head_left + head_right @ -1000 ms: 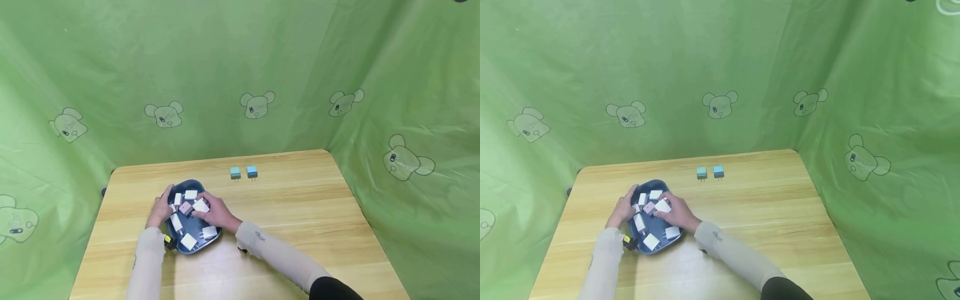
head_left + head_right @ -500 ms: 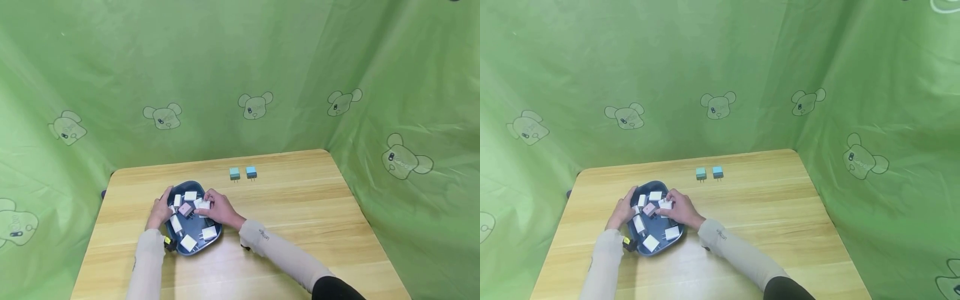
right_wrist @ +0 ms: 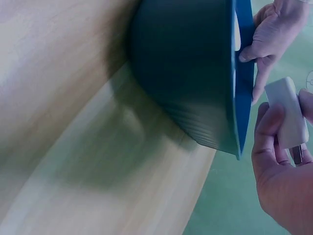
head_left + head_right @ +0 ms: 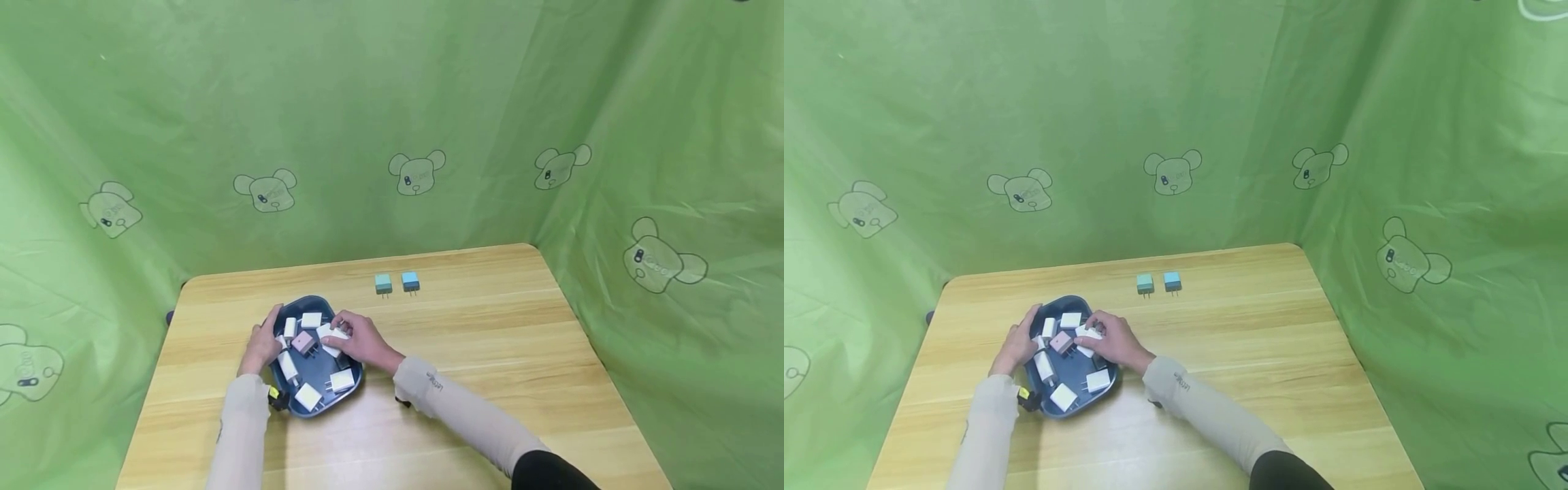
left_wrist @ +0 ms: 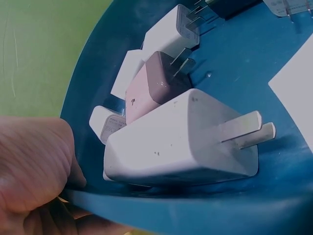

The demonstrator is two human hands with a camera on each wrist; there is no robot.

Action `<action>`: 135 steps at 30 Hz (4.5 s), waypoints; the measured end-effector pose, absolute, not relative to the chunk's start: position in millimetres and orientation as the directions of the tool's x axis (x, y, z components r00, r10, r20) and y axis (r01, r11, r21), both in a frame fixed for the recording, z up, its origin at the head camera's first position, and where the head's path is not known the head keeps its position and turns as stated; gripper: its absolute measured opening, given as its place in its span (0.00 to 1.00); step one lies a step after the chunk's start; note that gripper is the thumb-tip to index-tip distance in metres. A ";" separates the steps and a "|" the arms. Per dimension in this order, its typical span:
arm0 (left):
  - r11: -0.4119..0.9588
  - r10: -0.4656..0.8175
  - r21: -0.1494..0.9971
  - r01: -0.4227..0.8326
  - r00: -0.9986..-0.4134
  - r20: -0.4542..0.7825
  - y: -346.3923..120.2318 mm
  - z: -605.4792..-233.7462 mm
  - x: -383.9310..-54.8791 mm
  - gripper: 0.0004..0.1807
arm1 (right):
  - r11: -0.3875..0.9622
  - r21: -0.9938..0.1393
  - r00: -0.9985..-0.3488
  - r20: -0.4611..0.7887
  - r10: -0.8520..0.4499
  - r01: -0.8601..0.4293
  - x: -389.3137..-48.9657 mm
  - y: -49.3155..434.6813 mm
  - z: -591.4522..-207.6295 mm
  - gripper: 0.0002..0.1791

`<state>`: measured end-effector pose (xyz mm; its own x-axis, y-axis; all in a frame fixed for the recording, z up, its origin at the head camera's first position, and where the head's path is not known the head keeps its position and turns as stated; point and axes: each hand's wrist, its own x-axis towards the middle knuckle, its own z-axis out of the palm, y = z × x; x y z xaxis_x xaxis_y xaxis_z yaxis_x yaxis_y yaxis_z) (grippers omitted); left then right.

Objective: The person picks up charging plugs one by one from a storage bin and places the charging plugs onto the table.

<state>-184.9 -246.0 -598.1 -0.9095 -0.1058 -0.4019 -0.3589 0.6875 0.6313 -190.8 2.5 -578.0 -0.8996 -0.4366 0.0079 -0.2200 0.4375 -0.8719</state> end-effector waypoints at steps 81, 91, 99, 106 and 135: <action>0.688 -0.109 0.642 -0.338 -0.923 -0.369 -247.6 -602.0 -185.0 0.49 | 0.294 -0.879 -0.923 -0.330 0.195 0.377 -328.2 182.4 -581.0 0.19; 0.686 -0.103 0.645 -0.336 -0.923 -0.371 -248.8 -602.1 -185.4 0.50 | 0.336 -0.854 -0.917 -0.351 0.189 0.397 -326.1 184.4 -590.2 0.19; 0.679 -0.103 0.653 -0.334 -0.925 -0.366 -248.4 -606.4 -185.3 0.49 | 0.341 -0.844 -0.910 -0.371 0.185 0.413 -325.9 187.9 -599.1 0.19; 0.661 -0.113 0.661 -0.355 -0.918 -0.380 -249.2 -606.8 -185.9 0.50 | 0.366 -0.826 -0.903 -0.382 0.195 0.428 -326.5 189.3 -604.1 0.20; 0.683 -0.117 0.644 -0.345 -0.922 -0.370 -250.1 -605.3 -186.4 0.49 | 0.534 -0.751 -0.921 -0.318 0.223 0.389 -322.3 187.0 -601.9 0.19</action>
